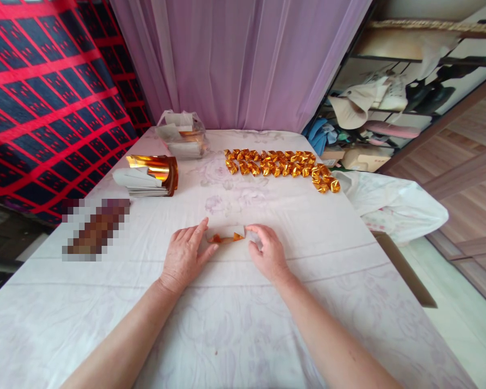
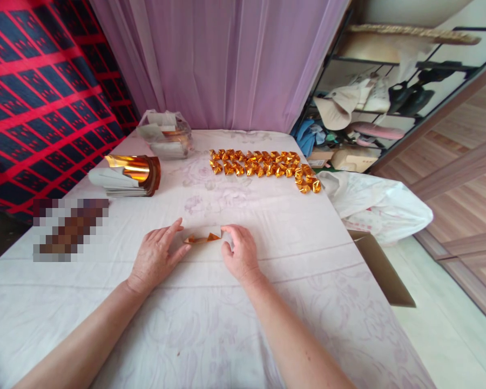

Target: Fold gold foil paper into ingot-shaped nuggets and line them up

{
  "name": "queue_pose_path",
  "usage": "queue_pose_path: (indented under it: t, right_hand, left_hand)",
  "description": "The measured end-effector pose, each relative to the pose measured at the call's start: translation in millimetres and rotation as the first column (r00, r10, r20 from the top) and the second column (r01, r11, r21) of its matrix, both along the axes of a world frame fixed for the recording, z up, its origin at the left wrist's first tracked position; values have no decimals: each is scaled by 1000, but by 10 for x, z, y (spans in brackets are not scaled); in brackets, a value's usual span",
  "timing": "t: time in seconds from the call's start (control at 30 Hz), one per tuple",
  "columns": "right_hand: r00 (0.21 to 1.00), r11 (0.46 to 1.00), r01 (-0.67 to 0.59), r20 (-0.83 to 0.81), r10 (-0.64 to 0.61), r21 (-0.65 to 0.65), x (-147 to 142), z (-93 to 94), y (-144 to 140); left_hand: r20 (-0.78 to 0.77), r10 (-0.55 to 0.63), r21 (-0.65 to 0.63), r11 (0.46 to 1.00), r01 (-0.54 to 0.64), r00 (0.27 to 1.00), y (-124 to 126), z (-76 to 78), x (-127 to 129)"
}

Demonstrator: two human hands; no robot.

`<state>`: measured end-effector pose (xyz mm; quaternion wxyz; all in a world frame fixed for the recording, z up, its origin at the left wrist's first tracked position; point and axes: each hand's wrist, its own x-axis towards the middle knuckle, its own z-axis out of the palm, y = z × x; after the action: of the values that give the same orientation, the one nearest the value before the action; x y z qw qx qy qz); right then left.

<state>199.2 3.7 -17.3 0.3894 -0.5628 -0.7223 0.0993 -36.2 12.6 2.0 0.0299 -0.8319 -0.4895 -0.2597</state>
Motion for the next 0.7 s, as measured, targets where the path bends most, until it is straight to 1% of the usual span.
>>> queue_pose_path:
  t: [0.23, 0.43, 0.7]
  right_hand:
    - [999, 999, -44, -22, 44, -25, 27, 12, 7]
    - [997, 998, -56, 54, 58, -38, 4, 26, -17]
    - [989, 996, -90, 115, 91, -14, -7, 23, -41]
  left_hand:
    - [-1, -108, -44, 993, 108, 994, -13, 30, -34]
    - [-34, -109, -24, 994, 109, 993, -49, 30, -20]
    - [-81, -129, -65, 990, 124, 988, -185, 79, 157]
